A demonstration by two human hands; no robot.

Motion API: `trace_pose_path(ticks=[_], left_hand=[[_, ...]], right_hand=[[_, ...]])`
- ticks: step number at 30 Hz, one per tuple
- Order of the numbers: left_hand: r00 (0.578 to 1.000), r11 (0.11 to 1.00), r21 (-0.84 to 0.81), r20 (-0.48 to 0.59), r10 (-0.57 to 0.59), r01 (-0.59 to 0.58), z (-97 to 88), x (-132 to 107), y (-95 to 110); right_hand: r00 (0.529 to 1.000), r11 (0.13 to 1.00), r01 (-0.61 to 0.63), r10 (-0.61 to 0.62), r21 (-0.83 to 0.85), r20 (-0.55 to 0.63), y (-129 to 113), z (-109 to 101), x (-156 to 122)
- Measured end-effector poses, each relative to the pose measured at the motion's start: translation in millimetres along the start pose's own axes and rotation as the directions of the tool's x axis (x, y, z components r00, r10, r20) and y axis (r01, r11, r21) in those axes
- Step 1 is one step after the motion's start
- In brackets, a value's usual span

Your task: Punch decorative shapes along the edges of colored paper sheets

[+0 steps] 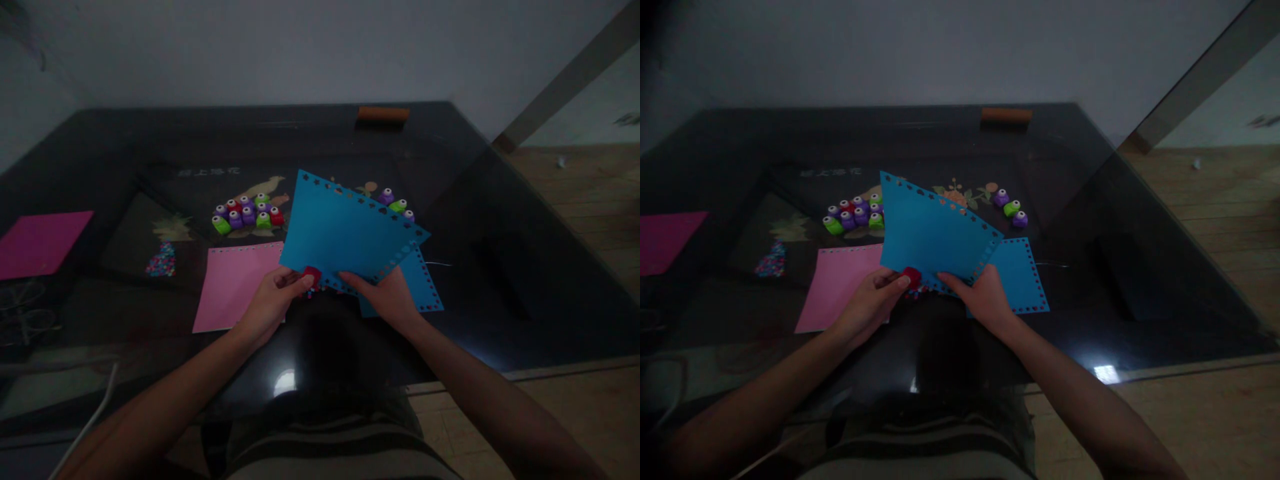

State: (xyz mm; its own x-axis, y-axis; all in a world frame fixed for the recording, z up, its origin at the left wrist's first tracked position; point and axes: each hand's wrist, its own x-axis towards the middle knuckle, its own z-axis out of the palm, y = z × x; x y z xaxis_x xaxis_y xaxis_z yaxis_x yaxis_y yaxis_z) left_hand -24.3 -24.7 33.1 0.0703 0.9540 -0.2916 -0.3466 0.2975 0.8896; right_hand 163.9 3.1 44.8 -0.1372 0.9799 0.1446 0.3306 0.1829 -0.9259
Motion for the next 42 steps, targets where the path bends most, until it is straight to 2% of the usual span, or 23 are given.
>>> trace_pose_path(ticks=[24, 42], left_hand=[[1.0, 1.0, 0.006, -0.011, 0.015, -0.015, 0.4, -0.1, -0.7], [0.998, 0.997, 0.045, -0.023, 0.059, -0.058, 3.2, -2.2, 0.2]], right_hand=[[1.0, 0.999, -0.017, 0.017, 0.049, 0.004, -1.4, 0.8, -0.4], [1.0, 1.0, 0.012, -0.012, 0.008, 0.004, -0.2, 0.5, -1.1]])
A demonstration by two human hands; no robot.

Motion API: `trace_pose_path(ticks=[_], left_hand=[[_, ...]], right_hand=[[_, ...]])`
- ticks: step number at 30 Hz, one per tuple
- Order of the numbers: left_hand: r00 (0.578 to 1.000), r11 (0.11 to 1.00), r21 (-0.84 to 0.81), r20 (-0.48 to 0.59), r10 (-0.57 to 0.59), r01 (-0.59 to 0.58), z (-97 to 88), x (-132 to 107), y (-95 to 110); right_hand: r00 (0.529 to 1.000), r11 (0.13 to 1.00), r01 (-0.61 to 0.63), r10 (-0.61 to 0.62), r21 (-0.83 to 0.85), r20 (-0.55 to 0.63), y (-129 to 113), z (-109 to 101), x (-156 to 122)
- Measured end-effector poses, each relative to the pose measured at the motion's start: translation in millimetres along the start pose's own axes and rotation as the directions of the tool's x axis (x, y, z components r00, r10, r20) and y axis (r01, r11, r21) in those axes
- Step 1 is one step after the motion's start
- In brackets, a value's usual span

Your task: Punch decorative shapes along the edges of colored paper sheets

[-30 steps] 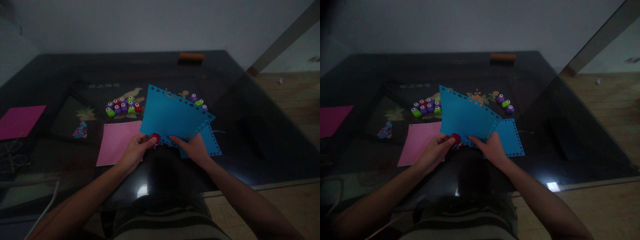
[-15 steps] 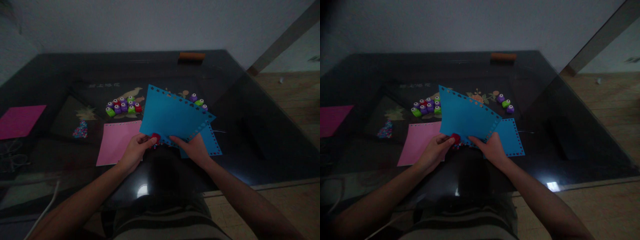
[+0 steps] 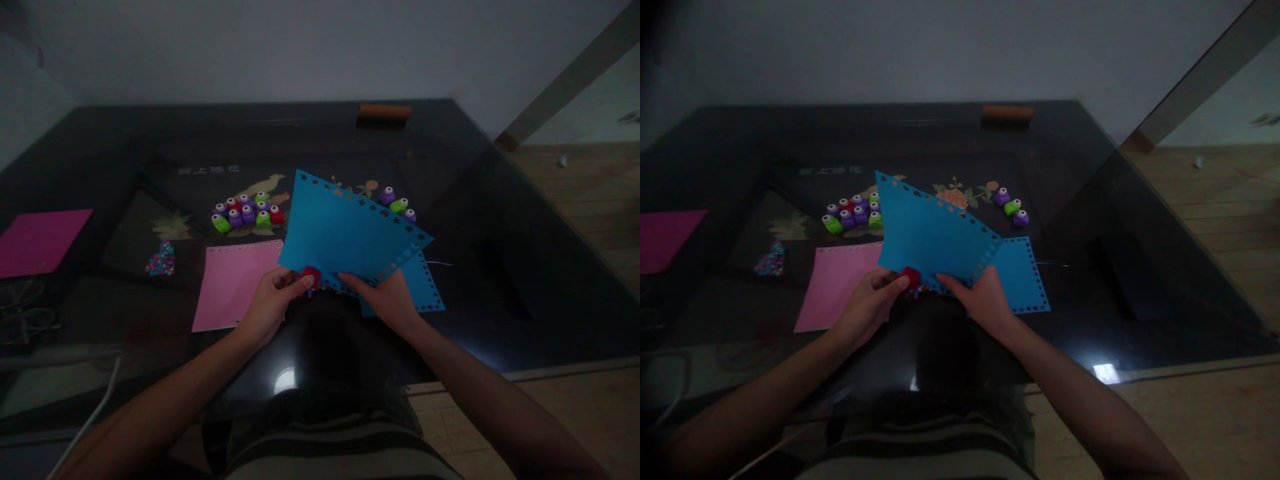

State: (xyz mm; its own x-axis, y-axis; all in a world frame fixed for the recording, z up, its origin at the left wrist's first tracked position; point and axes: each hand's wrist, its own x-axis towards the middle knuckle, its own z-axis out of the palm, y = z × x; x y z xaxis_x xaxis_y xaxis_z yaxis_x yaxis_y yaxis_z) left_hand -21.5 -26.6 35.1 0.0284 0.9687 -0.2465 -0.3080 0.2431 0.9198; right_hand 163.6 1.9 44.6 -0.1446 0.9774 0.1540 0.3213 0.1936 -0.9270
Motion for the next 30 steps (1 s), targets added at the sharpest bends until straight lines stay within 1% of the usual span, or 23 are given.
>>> trace_pose_path(ticks=[5, 9, 13, 18, 27, 30], left_hand=[[0.999, 0.999, 0.049, -0.039, -0.017, 0.019, 0.4, -2.1, 1.8], [0.998, 0.995, 0.098, -0.058, -0.005, 0.011, -0.7, -2.5, 0.8], [0.998, 0.993, 0.112, -0.057, -0.019, 0.025, -2.2, -2.0, -1.3], [0.999, 0.989, 0.144, -0.05, -0.022, 0.029, -3.6, -0.9, -3.1], [1.0, 0.989, 0.15, -0.028, -0.004, 0.008, -1.8, -1.6, 0.0], [0.999, 0.987, 0.163, -0.037, 0.002, 0.004, -1.5, -1.5, 1.0]], right_hand=[[1.0, 1.0, 0.011, -0.012, -0.023, -0.016, -1.5, 0.3, 0.1], [1.0, 1.0, 0.007, -0.008, -0.027, -0.019, -2.4, 0.4, -0.3], [1.0, 0.999, 0.007, -0.008, -0.041, -0.012, -2.4, 0.0, -0.7], [0.999, 0.996, 0.021, -0.024, -0.086, -0.038, -0.3, 0.0, -0.8], [0.999, 0.997, 0.011, -0.014, -0.075, -0.039, 0.4, -0.2, -1.0], [0.999, 0.997, 0.017, -0.021, -0.076, -0.048, 0.5, -0.4, -0.6]])
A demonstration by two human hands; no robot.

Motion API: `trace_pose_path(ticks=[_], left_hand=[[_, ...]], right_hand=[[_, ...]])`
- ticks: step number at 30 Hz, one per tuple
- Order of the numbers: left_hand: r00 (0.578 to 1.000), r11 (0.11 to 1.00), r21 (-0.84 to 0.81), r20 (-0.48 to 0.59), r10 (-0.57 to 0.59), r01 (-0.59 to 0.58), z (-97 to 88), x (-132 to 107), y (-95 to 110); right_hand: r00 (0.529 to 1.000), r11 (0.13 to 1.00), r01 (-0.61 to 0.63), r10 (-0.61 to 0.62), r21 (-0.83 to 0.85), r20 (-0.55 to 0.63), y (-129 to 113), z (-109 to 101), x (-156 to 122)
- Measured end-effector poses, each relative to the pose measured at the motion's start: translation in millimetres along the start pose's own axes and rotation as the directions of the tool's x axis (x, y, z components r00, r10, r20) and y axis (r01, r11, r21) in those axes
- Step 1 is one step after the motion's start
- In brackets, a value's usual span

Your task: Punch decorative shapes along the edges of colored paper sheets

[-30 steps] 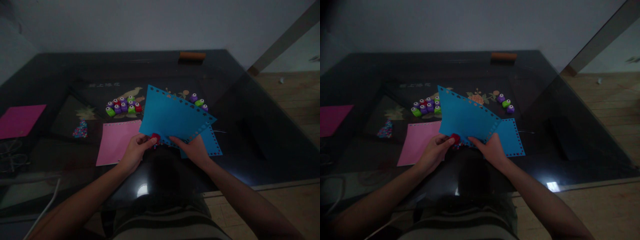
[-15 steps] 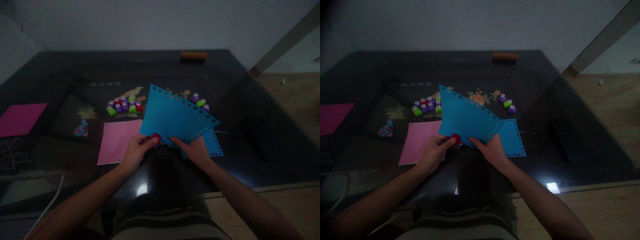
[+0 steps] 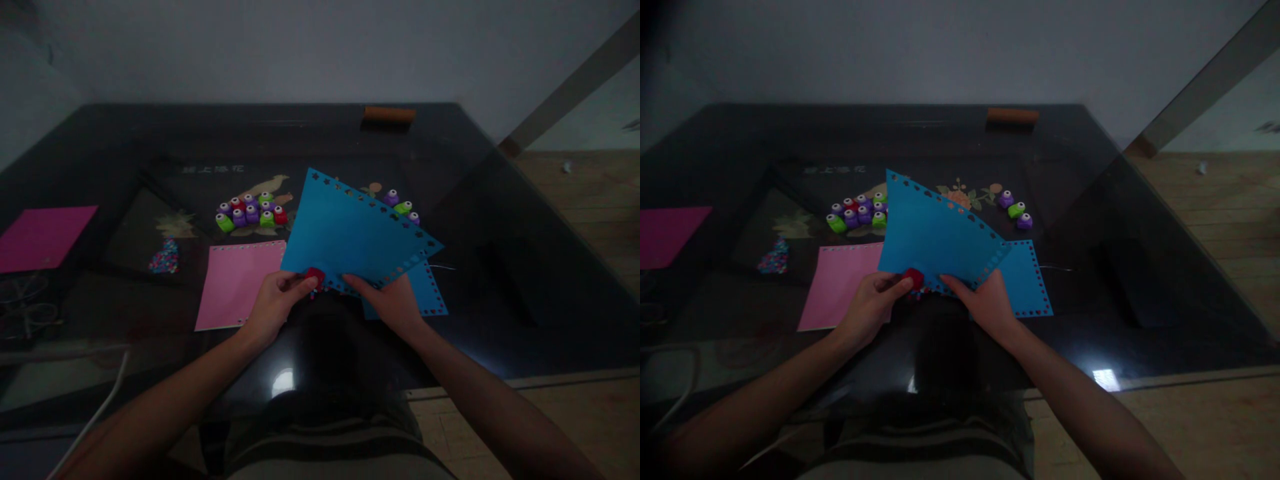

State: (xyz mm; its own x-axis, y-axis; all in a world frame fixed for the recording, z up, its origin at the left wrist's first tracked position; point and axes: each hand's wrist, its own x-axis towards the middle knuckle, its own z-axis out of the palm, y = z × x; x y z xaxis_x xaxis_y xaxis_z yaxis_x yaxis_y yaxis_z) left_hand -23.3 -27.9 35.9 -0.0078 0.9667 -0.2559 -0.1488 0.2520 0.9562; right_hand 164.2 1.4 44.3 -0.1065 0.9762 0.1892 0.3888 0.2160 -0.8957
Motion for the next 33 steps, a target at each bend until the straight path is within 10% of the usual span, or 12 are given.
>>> trace_pose_path(ticks=[33], left_hand=[[0.986, 0.975, 0.221, 0.16, -0.033, -0.003, -5.2, 5, 15]], right_hand=[[0.998, 0.998, -0.042, 0.044, 0.04, -0.043, 3, -3, 6]])
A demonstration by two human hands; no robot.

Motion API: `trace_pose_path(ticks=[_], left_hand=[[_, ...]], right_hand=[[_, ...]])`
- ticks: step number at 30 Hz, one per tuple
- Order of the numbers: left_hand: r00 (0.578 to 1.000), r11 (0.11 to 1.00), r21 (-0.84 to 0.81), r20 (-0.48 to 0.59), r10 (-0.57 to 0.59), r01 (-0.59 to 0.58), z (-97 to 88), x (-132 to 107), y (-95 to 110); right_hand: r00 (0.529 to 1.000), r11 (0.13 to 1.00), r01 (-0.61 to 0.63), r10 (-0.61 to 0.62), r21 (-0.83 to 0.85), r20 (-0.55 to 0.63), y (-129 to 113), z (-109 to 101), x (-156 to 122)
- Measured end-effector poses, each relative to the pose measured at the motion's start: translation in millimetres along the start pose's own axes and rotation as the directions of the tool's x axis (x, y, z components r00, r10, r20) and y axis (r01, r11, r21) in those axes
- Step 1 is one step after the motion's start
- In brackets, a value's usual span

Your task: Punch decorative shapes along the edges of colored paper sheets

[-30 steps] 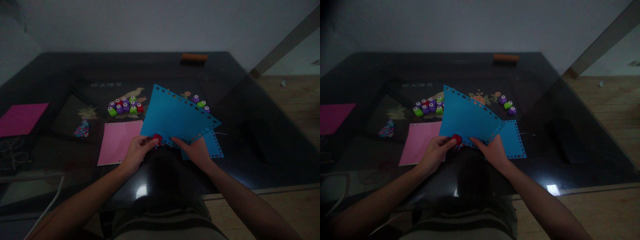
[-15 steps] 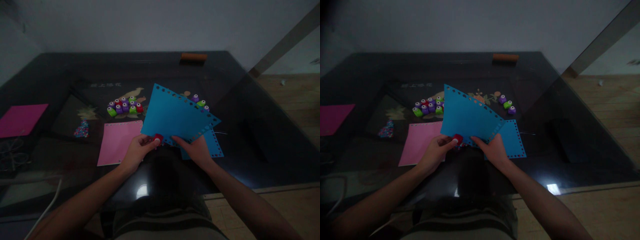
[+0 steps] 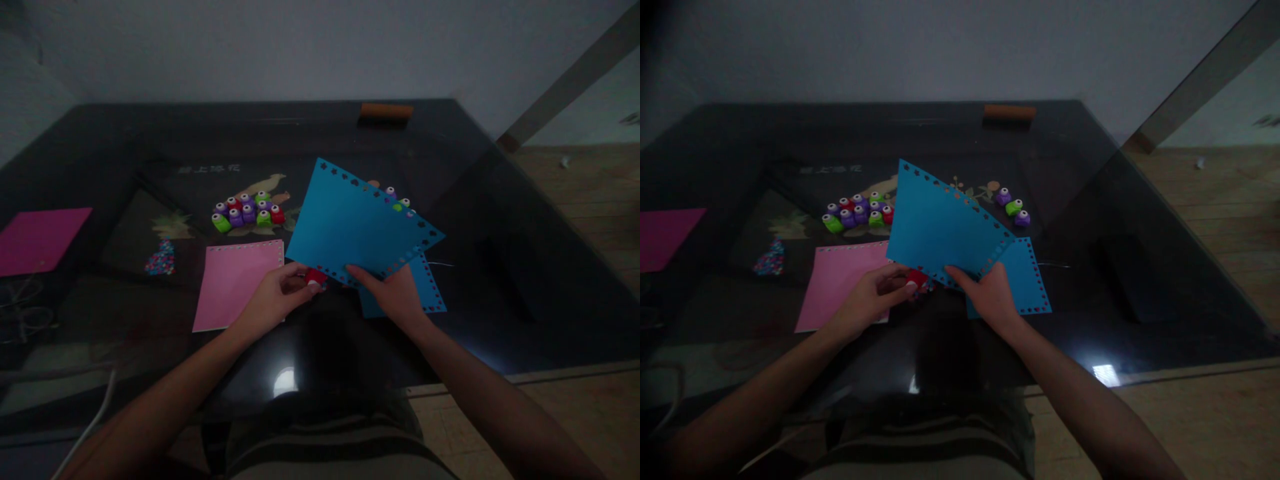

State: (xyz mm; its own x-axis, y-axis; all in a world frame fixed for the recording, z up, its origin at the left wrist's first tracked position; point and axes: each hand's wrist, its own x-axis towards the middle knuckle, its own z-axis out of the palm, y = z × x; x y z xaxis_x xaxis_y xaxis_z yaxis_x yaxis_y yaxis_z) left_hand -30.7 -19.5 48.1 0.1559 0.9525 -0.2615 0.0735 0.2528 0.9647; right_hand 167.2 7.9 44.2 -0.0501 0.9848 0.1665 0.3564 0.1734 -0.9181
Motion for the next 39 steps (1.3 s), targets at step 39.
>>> trace_pose_path(ticks=[39], left_hand=[[0.989, 0.975, 0.165, 0.049, 0.142, -0.148, -13.8, 8, -9]], right_hand=[[0.994, 0.992, 0.029, -0.017, 0.123, -0.105, 11, -11, 10]])
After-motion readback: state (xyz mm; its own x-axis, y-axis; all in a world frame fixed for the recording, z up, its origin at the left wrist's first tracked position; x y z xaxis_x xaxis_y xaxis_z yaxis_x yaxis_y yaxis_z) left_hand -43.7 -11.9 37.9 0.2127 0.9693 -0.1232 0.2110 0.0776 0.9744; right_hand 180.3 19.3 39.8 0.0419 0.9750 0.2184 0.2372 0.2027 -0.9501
